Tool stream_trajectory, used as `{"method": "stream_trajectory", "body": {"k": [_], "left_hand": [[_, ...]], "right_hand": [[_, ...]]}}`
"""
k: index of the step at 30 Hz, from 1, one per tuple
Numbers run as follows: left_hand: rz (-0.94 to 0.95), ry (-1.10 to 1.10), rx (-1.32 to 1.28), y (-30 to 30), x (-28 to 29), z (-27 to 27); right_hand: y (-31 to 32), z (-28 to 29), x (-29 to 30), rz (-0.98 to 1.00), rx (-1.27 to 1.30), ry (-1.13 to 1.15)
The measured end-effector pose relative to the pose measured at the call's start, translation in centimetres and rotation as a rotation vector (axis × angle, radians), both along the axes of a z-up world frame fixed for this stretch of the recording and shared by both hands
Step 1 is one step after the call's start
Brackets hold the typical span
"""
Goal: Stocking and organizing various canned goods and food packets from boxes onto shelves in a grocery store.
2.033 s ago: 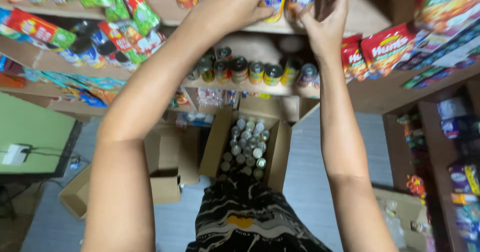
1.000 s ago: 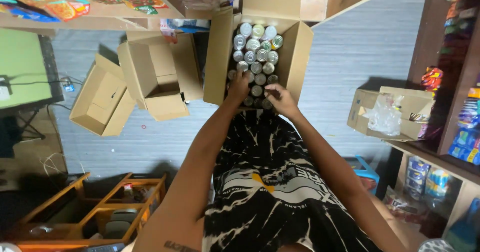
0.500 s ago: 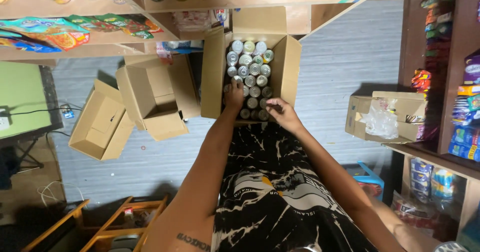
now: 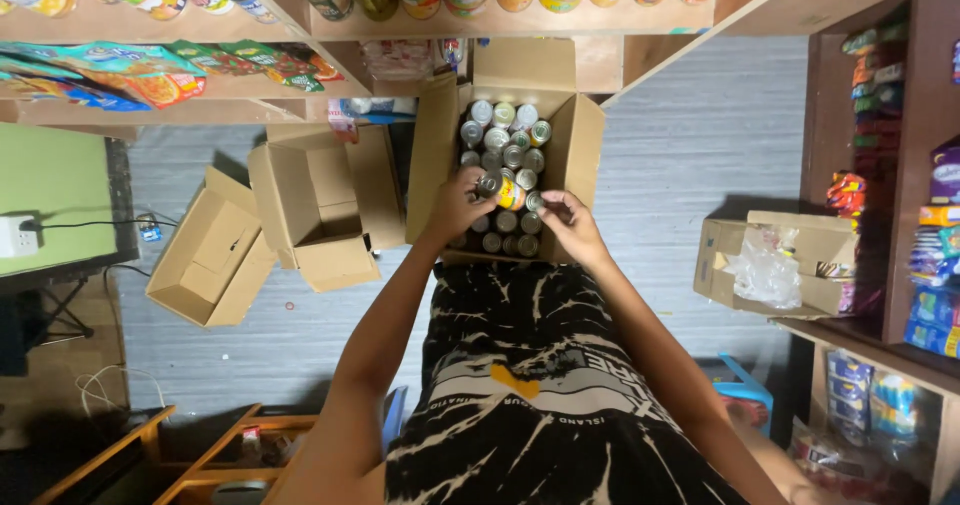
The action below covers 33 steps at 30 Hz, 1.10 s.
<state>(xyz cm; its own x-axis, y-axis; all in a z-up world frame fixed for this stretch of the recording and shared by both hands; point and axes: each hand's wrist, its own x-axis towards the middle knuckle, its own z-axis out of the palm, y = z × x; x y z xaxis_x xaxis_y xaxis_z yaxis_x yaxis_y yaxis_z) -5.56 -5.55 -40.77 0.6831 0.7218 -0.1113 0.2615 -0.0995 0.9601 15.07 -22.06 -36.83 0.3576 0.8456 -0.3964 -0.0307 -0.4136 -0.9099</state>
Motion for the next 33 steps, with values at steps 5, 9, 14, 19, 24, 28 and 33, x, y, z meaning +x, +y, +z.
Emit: {"method": "stream_trajectory", "body": {"k": [5, 9, 14, 19, 24, 28, 33], "left_hand": [[0.073, -0.330, -0.434, -0.2, 0.1, 5.9], [0.047, -0.391, -0.436, -0.4, 0.6, 7.9], [0.019, -0.542, -0.409, -0.4, 1.3, 10.3], [0.044, -0.445, -0.392, -0.3, 1.7, 13.7], [0.057, -0.485, -0.275, -0.5, 2.2, 15.6], [0.092, -0.488, -0.397, -0.5, 2.2, 16.6], [0.105, -0.476, -0.400, -0.5, 2.2, 19.9]], "right_hand": [[2.1, 6.0, -0.7, 0.050, 0.260, 0.283], [2.8, 9.1, -1.2, 0.069, 0.281, 0.346], [2.9, 10.7, -1.7, -0.003, 0.354, 0.143], [3.3, 11.9, -2.4, -0.091, 0.335, 0.137], [3.6, 12.8, -2.8, -0.069, 0.439, 0.157], [3.5, 12.8, -2.9, -0.040, 0.521, 0.224], [3.9, 14.6, -2.6, -0.001, 0.503, 0.265]]}}
